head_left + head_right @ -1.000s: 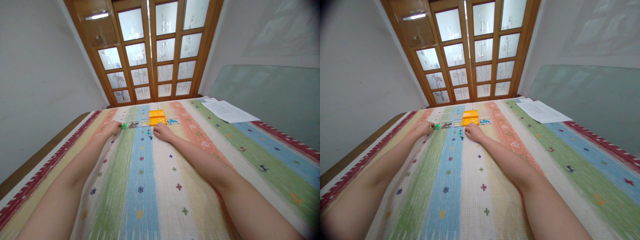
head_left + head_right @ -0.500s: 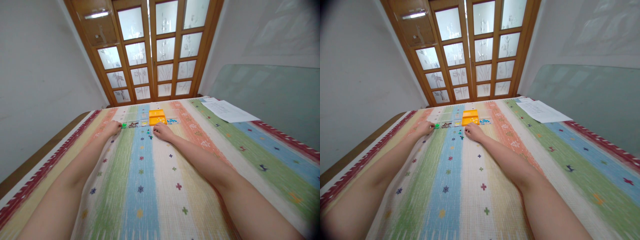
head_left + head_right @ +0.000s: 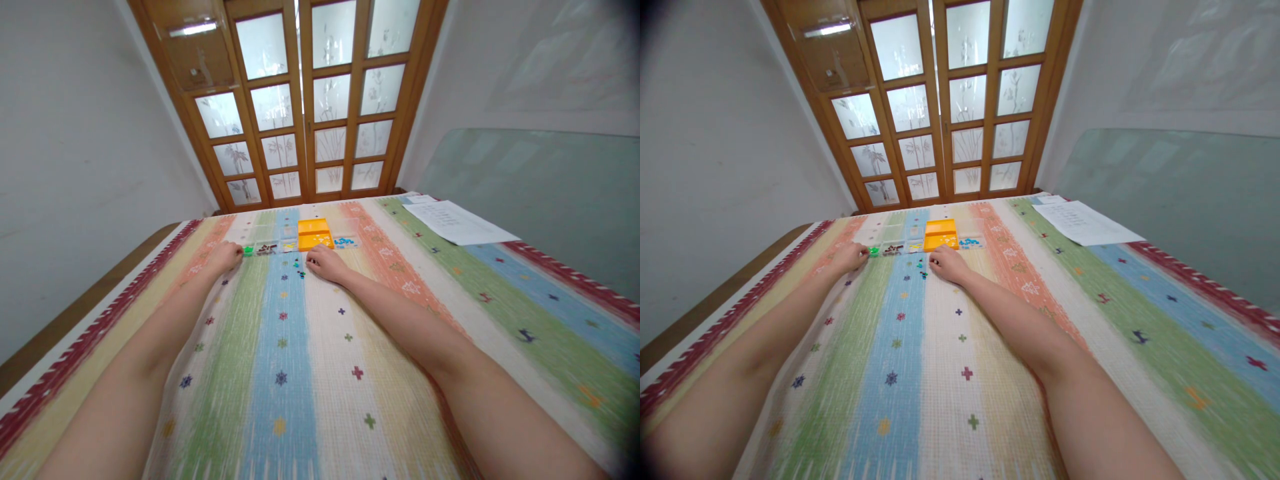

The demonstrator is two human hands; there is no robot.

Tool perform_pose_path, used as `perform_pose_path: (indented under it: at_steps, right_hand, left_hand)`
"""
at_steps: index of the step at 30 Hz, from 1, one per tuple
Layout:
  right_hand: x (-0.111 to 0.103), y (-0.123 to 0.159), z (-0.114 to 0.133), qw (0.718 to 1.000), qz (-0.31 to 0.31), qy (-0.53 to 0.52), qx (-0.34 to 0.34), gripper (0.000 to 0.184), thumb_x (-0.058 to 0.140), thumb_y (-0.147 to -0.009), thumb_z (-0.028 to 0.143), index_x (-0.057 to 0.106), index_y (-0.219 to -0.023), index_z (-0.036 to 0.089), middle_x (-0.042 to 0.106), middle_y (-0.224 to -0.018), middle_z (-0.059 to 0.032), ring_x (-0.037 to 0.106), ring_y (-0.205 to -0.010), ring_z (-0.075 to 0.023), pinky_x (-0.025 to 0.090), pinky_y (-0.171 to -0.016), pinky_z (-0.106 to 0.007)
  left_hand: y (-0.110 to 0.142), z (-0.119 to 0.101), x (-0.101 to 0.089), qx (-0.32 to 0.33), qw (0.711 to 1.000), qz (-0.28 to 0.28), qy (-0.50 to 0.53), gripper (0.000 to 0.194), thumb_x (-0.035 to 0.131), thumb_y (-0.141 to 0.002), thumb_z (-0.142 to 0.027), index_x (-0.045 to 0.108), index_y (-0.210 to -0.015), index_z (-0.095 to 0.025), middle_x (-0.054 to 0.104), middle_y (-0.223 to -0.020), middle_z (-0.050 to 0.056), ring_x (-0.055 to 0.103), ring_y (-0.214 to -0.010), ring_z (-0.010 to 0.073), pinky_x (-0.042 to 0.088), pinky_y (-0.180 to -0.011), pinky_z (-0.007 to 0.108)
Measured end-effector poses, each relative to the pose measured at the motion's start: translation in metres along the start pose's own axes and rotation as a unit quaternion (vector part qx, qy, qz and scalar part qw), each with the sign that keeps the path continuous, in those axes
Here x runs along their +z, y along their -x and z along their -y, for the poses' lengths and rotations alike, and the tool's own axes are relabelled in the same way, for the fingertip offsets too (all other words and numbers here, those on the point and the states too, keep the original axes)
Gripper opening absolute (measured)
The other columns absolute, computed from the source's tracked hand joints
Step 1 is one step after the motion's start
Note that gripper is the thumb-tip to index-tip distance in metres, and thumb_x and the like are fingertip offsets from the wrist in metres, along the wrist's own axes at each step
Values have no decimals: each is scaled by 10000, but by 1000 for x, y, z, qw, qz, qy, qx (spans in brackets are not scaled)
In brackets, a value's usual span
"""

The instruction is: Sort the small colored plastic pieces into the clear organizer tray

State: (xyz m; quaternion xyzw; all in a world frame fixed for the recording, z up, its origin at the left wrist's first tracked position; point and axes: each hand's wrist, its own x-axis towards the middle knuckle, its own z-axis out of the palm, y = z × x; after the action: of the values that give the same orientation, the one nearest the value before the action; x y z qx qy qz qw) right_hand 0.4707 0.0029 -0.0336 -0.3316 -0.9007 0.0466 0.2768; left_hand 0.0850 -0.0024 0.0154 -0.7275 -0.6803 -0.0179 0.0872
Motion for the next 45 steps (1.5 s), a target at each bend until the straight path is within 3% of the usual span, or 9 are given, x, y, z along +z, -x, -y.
perform_pose_path:
  at_steps: [8, 16, 27, 34, 39, 45]
  right_hand:
    - [-2, 1, 2, 1000, -3, 0, 3, 135, 603, -966, 211, 718, -899, 189, 692, -997, -93, 565, -1013, -230, 417, -883, -333]
    - [-2, 0, 2, 1000, -4, 0, -1, 135, 606, -964, 205, 724, -901, 185, 694, -989, -96, 569, -1013, -232, 418, -886, -339]
    - [-2, 0, 2, 1000, 7, 6, 7, 136, 606, -971, 219, 719, -901, 193, 699, -1004, -91, 571, -1026, -231, 414, -894, -331]
    - [-1, 1, 0, 1000, 5, 5, 6, 144, 601, -970, 226, 725, -903, 194, 697, -995, -93, 568, -1012, -232, 414, -890, -338]
    - [-1, 1, 1, 1000, -5, -3, -3, 162, 586, -975, 219, 716, -881, 194, 695, -986, -88, 570, -1009, -225, 416, -878, -331]
    - [0, 1, -1, 1000, -6, 0, -4, 146, 596, -968, 212, 719, -892, 193, 694, -982, -88, 570, -1001, -229, 418, -880, -336]
  left_hand:
    - [-1, -1, -2, 0, 999, 8, 50, 287, 595, -800, -310, 821, -956, -224, 786, -958, 117, 690, -978, 289, 493, -869, 330]
    - [-4, 6, 7, 34, 999, 4, -13, 347, 493, -869, -270, 817, -983, -220, 776, -1010, 139, 679, -947, 280, 487, -843, 342]
    - [-5, 8, 11, 26, 999, -6, -36, 350, 494, -876, -320, 816, -943, -200, 770, -976, 153, 675, -952, 295, 476, -832, 349]
    - [-11, 17, 19, 13, 998, -7, 68, 291, 561, -827, -282, 795, -980, -199, 784, -938, 104, 689, -833, 253, 459, -730, 307]
    - [-13, 22, 26, -21, 984, 10, 174, 290, 598, -855, -364, 771, -1020, -202, 762, -837, 49, 646, -658, 194, 448, -668, 281]
    - [-13, 17, 25, -25, 973, -33, 227, 280, 614, -870, -392, 768, -985, -189, 761, -896, 57, 645, -727, 197, 447, -684, 280]
